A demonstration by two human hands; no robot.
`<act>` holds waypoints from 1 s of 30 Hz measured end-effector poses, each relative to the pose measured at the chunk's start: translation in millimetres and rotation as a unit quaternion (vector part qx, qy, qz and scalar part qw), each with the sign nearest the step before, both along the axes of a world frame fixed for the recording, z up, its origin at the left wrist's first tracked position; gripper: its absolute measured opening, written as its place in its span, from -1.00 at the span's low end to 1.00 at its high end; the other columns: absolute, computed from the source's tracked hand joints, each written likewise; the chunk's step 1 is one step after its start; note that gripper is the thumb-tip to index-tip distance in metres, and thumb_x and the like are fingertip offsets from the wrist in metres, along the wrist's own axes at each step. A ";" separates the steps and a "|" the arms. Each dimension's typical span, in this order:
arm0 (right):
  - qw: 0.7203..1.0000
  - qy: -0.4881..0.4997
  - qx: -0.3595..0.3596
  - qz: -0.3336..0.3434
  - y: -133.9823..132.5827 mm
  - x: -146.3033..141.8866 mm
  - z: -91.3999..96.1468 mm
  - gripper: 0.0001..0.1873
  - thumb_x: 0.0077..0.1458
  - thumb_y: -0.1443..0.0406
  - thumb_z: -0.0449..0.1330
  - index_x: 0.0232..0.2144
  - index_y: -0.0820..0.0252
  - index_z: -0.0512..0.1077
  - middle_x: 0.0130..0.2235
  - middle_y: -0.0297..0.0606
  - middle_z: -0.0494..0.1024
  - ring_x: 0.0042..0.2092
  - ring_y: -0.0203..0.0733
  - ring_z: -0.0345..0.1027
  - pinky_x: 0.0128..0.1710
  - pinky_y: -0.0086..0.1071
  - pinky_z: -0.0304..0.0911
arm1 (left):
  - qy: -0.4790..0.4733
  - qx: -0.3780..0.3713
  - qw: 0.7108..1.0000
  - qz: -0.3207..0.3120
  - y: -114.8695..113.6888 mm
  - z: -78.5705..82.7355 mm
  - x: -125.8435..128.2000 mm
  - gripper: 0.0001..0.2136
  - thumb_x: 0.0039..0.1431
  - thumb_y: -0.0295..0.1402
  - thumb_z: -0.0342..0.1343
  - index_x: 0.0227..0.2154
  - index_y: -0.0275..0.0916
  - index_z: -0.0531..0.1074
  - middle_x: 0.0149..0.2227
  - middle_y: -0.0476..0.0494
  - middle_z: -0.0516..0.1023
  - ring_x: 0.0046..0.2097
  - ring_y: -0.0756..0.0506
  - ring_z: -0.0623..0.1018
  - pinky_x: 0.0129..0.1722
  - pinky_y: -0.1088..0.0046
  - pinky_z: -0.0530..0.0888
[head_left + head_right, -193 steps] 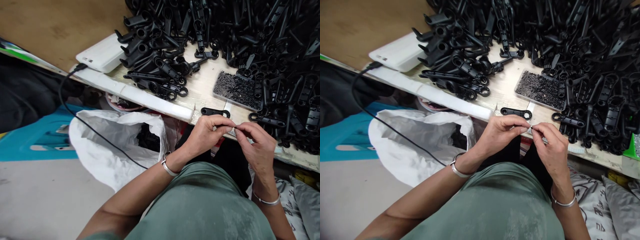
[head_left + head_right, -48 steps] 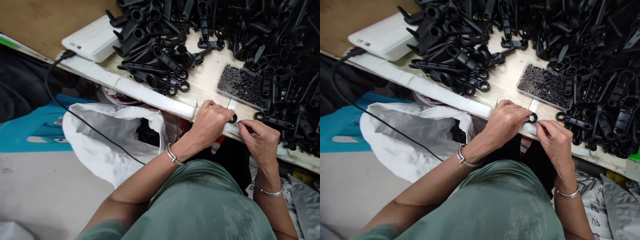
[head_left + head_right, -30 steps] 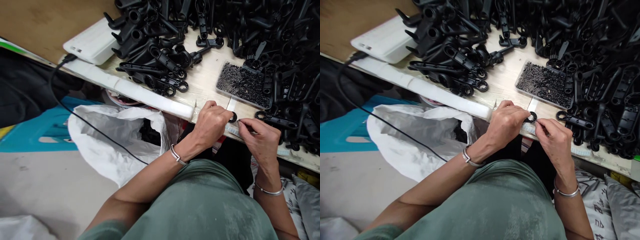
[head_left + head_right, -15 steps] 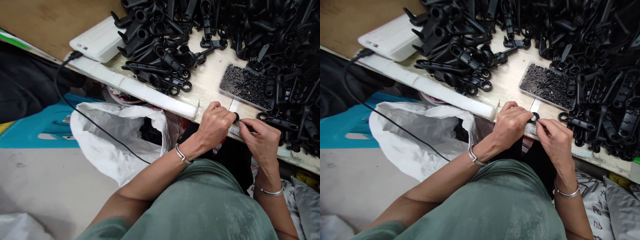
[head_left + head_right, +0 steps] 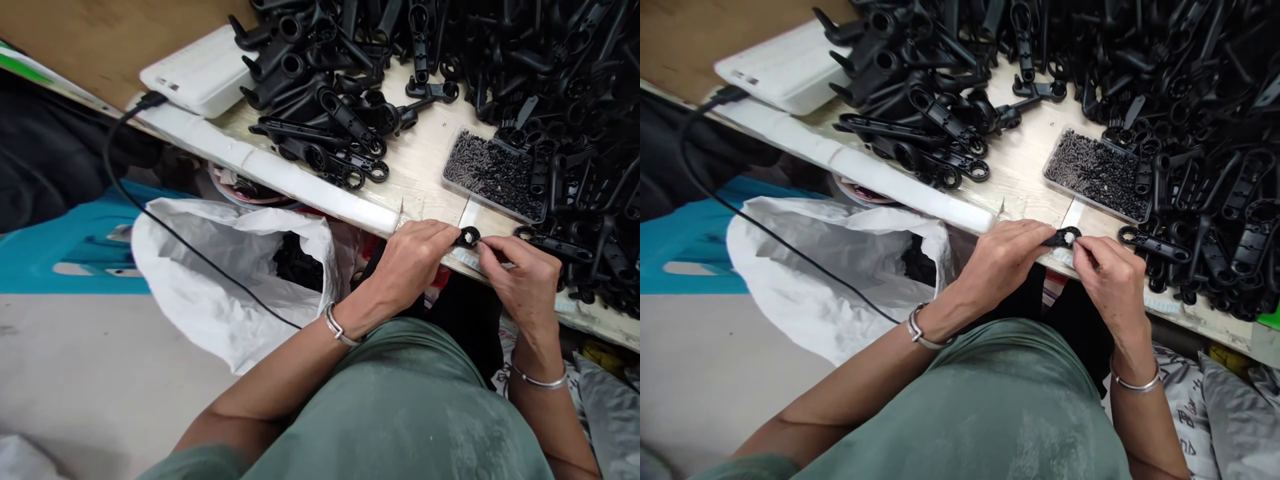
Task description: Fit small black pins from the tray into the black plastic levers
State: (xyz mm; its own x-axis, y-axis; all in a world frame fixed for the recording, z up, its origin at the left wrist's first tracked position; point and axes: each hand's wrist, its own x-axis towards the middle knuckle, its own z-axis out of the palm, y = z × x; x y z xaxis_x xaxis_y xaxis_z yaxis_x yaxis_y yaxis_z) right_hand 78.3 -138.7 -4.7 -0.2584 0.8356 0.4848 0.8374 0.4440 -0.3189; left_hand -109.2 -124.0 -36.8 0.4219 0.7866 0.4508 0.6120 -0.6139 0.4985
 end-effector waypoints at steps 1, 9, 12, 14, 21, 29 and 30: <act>1.000 -0.012 0.002 0.005 0.4 -0.1 0.3 -0.84 0.20 0.38 0.16 -0.38 0.17 0.54 -0.41 -0.29 0.64 -0.41 -0.25 0.51 -0.35 -0.40 0.39 | -0.008 0.004 1.000 0.002 -0.2 -1.5 0.6 -0.90 0.34 -0.48 0.05 -0.18 -0.27 0.46 -0.18 -0.13 0.65 -0.15 -0.07 0.61 -0.15 0.43 0.47; 0.991 -0.135 0.004 0.023 1.3 -2.2 -0.3 -0.83 0.24 0.38 0.13 -0.34 0.23 0.52 -0.37 -0.24 0.64 -0.38 -0.24 0.50 -0.37 -0.38 0.26 | -0.053 0.018 0.998 0.002 -0.2 -6.9 2.4 -0.92 0.33 -0.49 0.06 -0.23 -0.29 0.46 -0.26 -0.12 0.64 -0.22 -0.05 0.60 -0.20 0.44 0.49; 0.983 -0.182 0.001 0.019 1.2 -5.1 1.3 -0.81 0.26 0.37 0.11 -0.36 0.22 0.50 -0.39 -0.24 0.61 -0.40 -0.25 0.47 -0.42 -0.36 0.17 | -0.054 0.020 0.998 0.005 -0.1 -7.8 2.7 -0.91 0.34 -0.49 0.05 -0.23 -0.27 0.46 -0.27 -0.10 0.64 -0.23 -0.04 0.60 -0.20 0.44 0.50; 0.976 -0.216 0.008 0.017 0.9 -7.9 3.3 -0.79 0.26 0.38 0.10 -0.40 0.22 0.48 -0.41 -0.24 0.59 -0.42 -0.26 0.43 -0.47 -0.34 0.09 | -0.054 0.023 0.998 0.009 0.1 -8.6 3.3 -0.90 0.34 -0.50 0.04 -0.23 -0.27 0.46 -0.27 -0.09 0.64 -0.23 -0.04 0.60 -0.19 0.44 0.51; 0.942 -0.331 -0.023 0.041 2.4 -17.1 20.5 -0.75 0.25 0.40 0.08 -0.48 0.21 0.41 -0.51 -0.28 0.44 -0.52 -0.26 0.30 -0.51 -0.32 -0.05 | -0.093 0.054 0.994 0.011 0.0 -12.6 4.6 -0.88 0.32 -0.54 0.03 -0.17 -0.32 0.45 -0.24 -0.12 0.65 -0.21 -0.04 0.61 -0.16 0.42 0.55; 0.965 -0.167 -0.188 0.080 19.2 -4.9 30.0 -0.77 0.25 0.36 0.07 -0.40 0.22 0.48 -0.45 -0.26 0.56 -0.44 -0.27 0.40 -0.36 -0.39 0.16 | -0.138 0.066 0.988 0.008 2.7 -18.6 5.8 -0.90 0.32 -0.53 0.06 -0.18 -0.30 0.45 -0.26 -0.09 0.65 -0.22 -0.03 0.61 -0.18 0.43 0.56; 0.966 -0.166 -0.186 0.073 19.8 -5.3 29.2 -0.78 0.23 0.36 0.07 -0.42 0.22 0.48 -0.46 -0.27 0.55 -0.45 -0.27 0.38 -0.37 -0.39 0.15 | -0.144 0.070 0.987 0.007 3.0 -18.9 5.9 -0.90 0.31 -0.54 0.06 -0.18 -0.31 0.44 -0.27 -0.09 0.65 -0.22 -0.03 0.61 -0.18 0.44 0.56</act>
